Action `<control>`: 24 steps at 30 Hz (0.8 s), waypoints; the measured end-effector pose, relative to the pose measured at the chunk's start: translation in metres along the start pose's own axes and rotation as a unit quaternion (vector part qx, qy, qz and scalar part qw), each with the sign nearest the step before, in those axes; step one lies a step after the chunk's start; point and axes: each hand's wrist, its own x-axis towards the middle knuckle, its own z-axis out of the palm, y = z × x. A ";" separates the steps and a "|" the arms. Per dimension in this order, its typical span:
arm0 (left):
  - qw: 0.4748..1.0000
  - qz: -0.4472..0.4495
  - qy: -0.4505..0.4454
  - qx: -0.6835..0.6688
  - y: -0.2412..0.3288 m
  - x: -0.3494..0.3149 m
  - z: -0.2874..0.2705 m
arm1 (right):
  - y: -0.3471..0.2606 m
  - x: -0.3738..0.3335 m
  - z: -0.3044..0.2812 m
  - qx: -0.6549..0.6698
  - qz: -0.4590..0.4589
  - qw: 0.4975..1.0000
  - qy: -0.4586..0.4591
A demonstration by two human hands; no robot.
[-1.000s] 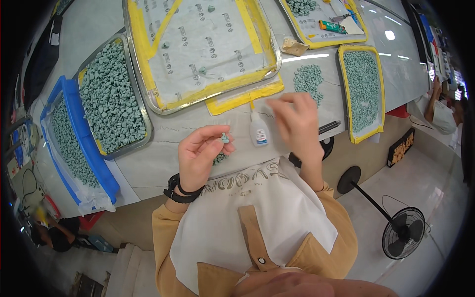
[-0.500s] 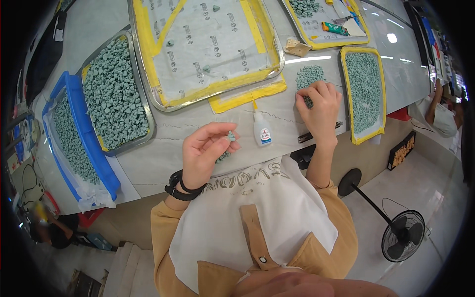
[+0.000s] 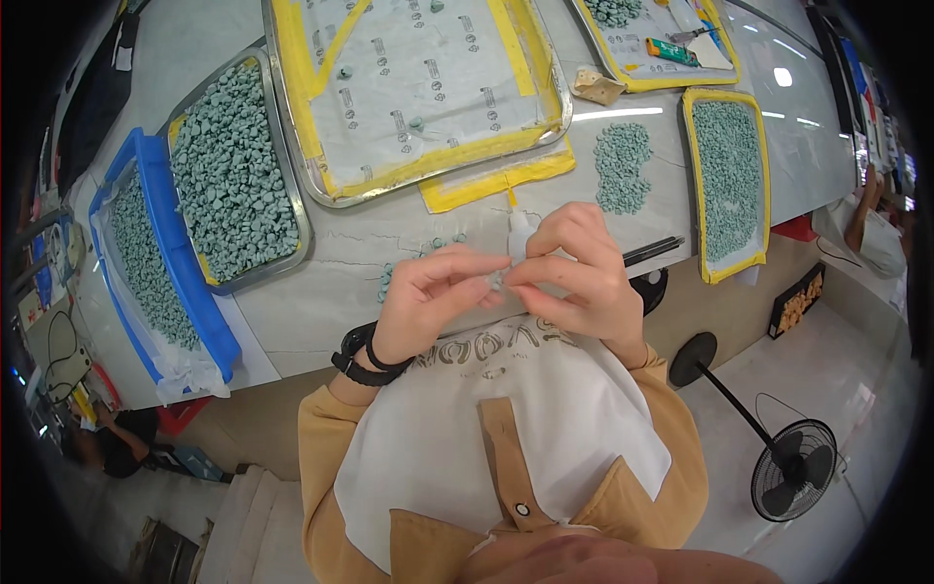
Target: Assembling small green plastic components into white bases using an adhesive applicator at a factory workstation.
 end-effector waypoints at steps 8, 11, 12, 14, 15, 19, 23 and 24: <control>0.999 0.020 0.023 0.039 -0.001 -0.001 0.000 | 0.000 -0.001 0.005 -0.021 -0.001 1.000 -0.001; 0.994 0.058 0.021 0.085 -0.002 -0.001 0.000 | -0.003 -0.003 0.008 -0.032 -0.002 0.999 0.013; 0.993 0.063 0.023 0.100 -0.002 -0.002 -0.001 | -0.003 -0.003 0.008 -0.034 -0.002 0.999 0.017; 0.991 0.067 0.024 0.115 -0.001 -0.002 0.000 | -0.003 -0.004 0.009 -0.035 -0.003 0.999 0.021; 0.989 0.081 0.023 0.124 -0.001 -0.002 0.000 | -0.002 -0.005 0.009 -0.031 -0.003 0.999 0.026; 0.985 0.108 0.026 0.132 -0.002 -0.002 0.001 | -0.001 -0.006 0.011 -0.020 -0.004 0.999 0.039; 0.984 0.112 0.029 0.138 -0.002 -0.002 0.001 | -0.002 -0.006 0.010 -0.008 0.000 0.999 0.032; 0.983 0.117 0.034 0.135 -0.004 -0.002 0.000 | -0.001 -0.006 0.011 -0.006 0.000 0.999 0.033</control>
